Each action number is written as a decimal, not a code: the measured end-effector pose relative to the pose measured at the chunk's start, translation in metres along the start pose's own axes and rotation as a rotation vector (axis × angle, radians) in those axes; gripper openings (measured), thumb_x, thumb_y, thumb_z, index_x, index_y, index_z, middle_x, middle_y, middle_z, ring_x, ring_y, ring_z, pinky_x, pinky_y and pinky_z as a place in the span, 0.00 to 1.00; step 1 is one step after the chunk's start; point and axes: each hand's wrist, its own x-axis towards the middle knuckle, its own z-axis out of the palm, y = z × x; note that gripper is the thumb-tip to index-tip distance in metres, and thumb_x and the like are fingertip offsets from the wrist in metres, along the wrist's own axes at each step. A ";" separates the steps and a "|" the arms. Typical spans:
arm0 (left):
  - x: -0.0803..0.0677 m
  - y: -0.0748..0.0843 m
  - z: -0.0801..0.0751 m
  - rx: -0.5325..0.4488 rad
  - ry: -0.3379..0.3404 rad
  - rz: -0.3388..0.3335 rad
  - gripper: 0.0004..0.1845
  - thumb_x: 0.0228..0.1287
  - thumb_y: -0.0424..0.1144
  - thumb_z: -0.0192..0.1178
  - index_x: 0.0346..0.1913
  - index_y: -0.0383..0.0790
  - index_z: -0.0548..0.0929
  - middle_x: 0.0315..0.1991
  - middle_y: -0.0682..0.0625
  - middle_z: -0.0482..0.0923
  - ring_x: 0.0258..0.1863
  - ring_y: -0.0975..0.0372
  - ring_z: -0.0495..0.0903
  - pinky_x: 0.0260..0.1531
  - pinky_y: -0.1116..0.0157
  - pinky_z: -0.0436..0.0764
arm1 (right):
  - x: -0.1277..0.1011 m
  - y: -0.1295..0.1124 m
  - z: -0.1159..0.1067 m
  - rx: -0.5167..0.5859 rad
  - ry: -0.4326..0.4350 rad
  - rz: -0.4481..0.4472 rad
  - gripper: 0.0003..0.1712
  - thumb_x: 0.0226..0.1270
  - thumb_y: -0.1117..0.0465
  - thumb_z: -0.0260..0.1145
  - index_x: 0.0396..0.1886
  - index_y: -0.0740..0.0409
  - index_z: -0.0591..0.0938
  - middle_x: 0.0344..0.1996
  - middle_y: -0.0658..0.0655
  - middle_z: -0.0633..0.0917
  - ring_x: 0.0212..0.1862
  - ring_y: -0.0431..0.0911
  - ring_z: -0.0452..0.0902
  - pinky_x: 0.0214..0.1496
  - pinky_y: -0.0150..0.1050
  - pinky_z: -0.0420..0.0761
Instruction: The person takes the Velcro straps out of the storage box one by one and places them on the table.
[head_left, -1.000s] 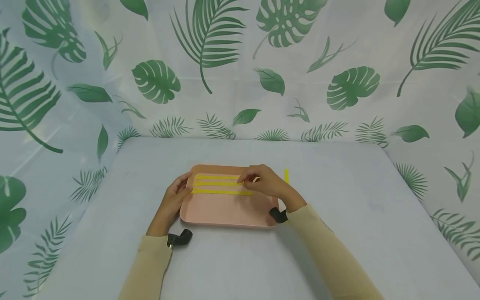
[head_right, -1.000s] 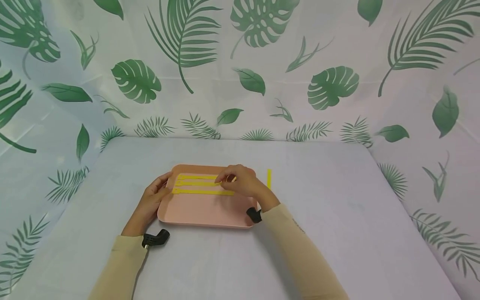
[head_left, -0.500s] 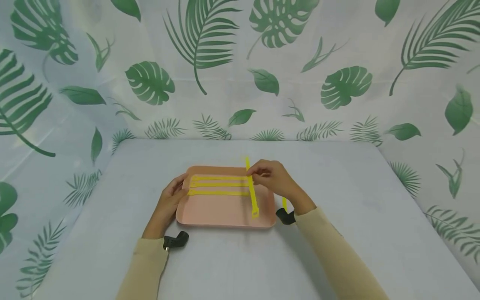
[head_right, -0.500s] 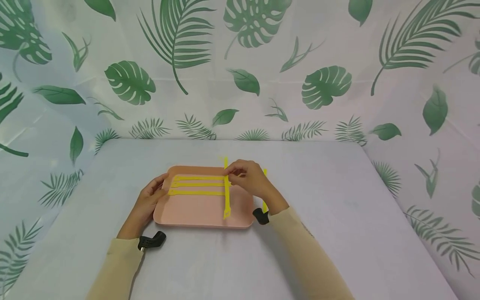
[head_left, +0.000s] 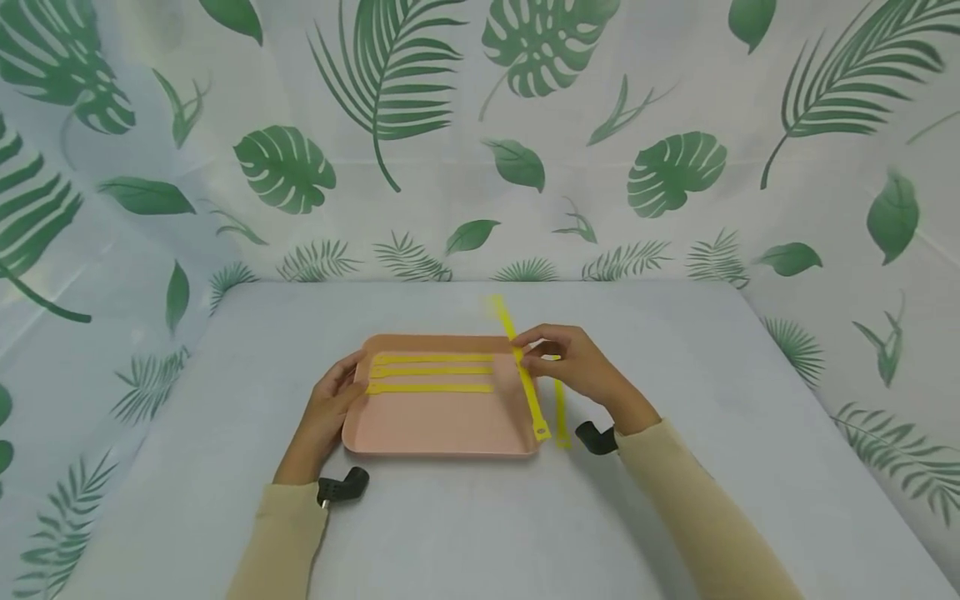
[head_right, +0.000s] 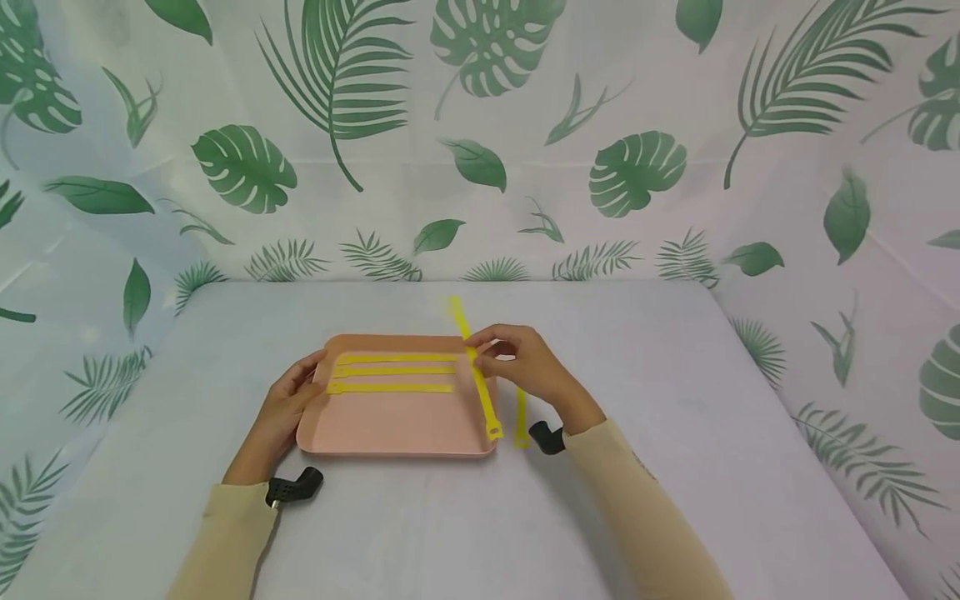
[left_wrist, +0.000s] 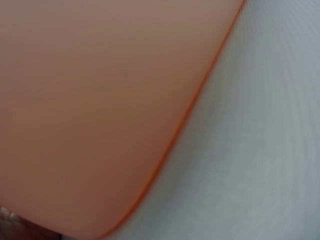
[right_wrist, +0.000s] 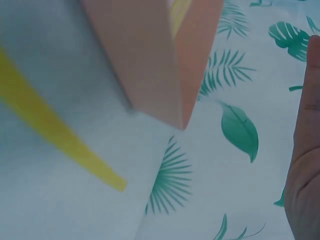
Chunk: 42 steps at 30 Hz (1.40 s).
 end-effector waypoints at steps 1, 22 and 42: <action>0.000 0.000 0.000 0.003 -0.001 0.001 0.32 0.83 0.27 0.53 0.84 0.33 0.60 0.85 0.38 0.56 0.84 0.51 0.58 0.74 0.71 0.70 | -0.002 0.002 -0.002 0.001 0.009 0.000 0.18 0.73 0.73 0.70 0.59 0.76 0.83 0.54 0.69 0.86 0.48 0.45 0.86 0.51 0.37 0.89; -0.002 0.004 0.001 0.010 0.015 -0.027 0.32 0.83 0.28 0.53 0.84 0.35 0.61 0.86 0.40 0.56 0.84 0.53 0.59 0.76 0.68 0.68 | -0.032 0.041 -0.043 0.045 0.183 0.188 0.22 0.74 0.73 0.70 0.63 0.81 0.78 0.56 0.74 0.84 0.43 0.37 0.87 0.50 0.35 0.91; -0.001 0.002 0.001 0.015 0.018 -0.022 0.32 0.83 0.28 0.53 0.84 0.35 0.61 0.85 0.40 0.57 0.84 0.52 0.59 0.74 0.70 0.70 | -0.037 0.066 -0.055 -0.034 0.179 0.470 0.22 0.74 0.72 0.70 0.64 0.75 0.79 0.55 0.69 0.83 0.43 0.42 0.85 0.47 0.33 0.90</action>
